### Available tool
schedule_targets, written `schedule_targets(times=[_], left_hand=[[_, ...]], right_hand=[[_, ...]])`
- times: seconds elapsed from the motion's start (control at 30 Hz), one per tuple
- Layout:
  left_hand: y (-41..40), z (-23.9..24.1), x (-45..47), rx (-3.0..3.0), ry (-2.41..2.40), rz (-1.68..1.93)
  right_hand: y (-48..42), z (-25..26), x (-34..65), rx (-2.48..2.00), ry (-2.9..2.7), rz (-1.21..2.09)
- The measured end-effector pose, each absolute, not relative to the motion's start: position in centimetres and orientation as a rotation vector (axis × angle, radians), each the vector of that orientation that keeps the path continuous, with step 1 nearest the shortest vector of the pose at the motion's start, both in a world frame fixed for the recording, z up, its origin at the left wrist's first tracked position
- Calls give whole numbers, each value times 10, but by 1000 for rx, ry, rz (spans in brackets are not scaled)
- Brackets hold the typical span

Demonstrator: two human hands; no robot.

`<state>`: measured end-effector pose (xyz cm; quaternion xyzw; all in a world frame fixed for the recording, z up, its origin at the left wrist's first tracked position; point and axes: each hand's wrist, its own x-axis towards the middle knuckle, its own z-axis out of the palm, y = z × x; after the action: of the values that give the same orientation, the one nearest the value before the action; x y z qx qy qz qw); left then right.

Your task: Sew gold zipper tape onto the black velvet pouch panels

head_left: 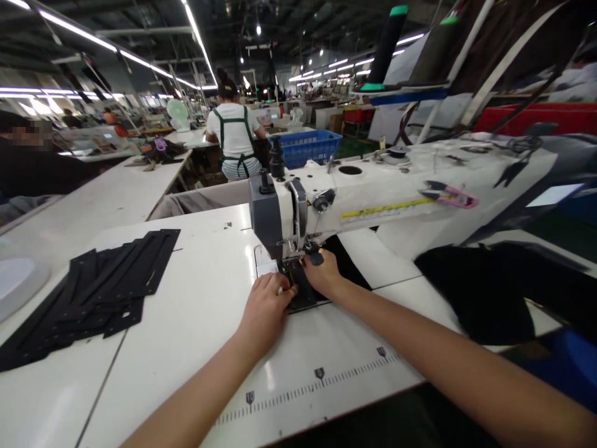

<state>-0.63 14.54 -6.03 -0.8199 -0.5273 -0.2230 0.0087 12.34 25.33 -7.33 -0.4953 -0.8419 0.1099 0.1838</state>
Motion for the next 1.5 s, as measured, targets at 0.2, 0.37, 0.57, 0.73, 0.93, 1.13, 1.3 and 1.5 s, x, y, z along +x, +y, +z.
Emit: schedule_targets(times=[0.2, 0.37, 0.57, 0.73, 0.93, 1.13, 1.3, 1.5], left_hand=[[132, -62, -12, -2546, -1692, -808], [124, -69, -11, -2492, -1466, -748], [127, -69, -11, -2487, -1345, -680], [130, -67, -10, -2488, -1260, -615], [134, -65, -10, -2522, -1240, -552], [144, -61, -14, -2548, -1249, -553], [154, -61, -18, -2532, -1245, -583], [167, -65, -23, -2522, -1271, -650]], right_hand=[[205, -66, 163, -753, -2575, 269], [176, -73, 180, -570, -2521, 162], [179, -78, 177, -587, -2489, 180], [179, -75, 178, -560, -2484, 179], [183, -71, 176, -569, -2502, 174], [191, -68, 172, -587, -2540, 154], [200, -66, 166, -571, -2545, 150], [212, -68, 160, -615, -2553, 155]])
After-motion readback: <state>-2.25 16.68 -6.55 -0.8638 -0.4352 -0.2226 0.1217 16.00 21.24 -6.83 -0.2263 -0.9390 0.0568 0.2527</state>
